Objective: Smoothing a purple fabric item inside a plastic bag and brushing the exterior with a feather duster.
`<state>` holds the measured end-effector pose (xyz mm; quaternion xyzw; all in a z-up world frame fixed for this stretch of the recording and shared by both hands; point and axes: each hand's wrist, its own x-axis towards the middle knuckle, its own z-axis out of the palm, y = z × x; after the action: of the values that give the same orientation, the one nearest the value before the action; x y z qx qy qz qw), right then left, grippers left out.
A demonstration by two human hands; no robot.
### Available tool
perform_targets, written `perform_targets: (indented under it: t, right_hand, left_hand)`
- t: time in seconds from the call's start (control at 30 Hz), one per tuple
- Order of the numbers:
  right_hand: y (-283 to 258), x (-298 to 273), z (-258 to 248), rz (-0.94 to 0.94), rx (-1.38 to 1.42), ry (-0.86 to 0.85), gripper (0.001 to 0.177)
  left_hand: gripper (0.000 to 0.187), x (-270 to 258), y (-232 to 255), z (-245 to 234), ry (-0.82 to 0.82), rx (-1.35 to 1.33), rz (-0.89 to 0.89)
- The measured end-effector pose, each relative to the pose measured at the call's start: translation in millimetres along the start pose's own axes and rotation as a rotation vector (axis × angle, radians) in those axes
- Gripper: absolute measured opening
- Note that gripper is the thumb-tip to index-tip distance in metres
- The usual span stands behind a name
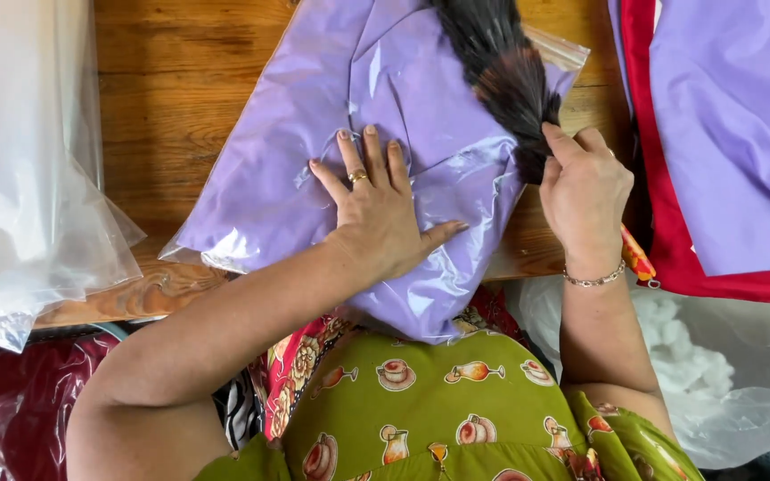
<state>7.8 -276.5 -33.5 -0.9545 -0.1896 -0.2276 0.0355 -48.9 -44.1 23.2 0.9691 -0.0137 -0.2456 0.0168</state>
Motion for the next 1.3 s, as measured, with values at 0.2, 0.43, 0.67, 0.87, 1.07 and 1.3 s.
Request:
perform_targets:
  t: [0.2,0.43,0.67,0.87,1.07,1.3]
  right_hand:
    - [-18.7,-4.8,-17.0,-0.074,0.287,-0.03,0.033]
    - [-33.1,-2.1,-22.4,-0.18,-0.059,-0.034,0.032]
    - [-20.8,-0.5,-31.0,-0.077,-0.008,0.03,0.038]
    - [-35.5,6.0,-21.6,-0.266,0.256,-0.203,0.031]
    - [-11.6,3.9,-31.6,-0.073,-0.092,0.067,0.036]
    - [-36.6,22.4,-49.9,-0.371,0.273,-0.169,0.043]
  left_hand:
    - [0.123,27.4,-30.9,15.2,0.14,-0.128,0.468]
    - [0.078,23.0,-61.9,13.8,0.291,-0.028,0.605]
    - [0.032,0.2,-37.7,32.1,0.631,-0.037,0.362]
    - [0.089,-1.2,-29.6,32.5,0.204,-0.161,0.2]
    - [0.102,36.0,-91.5,23.3,0.465,0.025,0.519]
    - [0.05,27.7,-65.7,34.2,0.414,0.11,0.288]
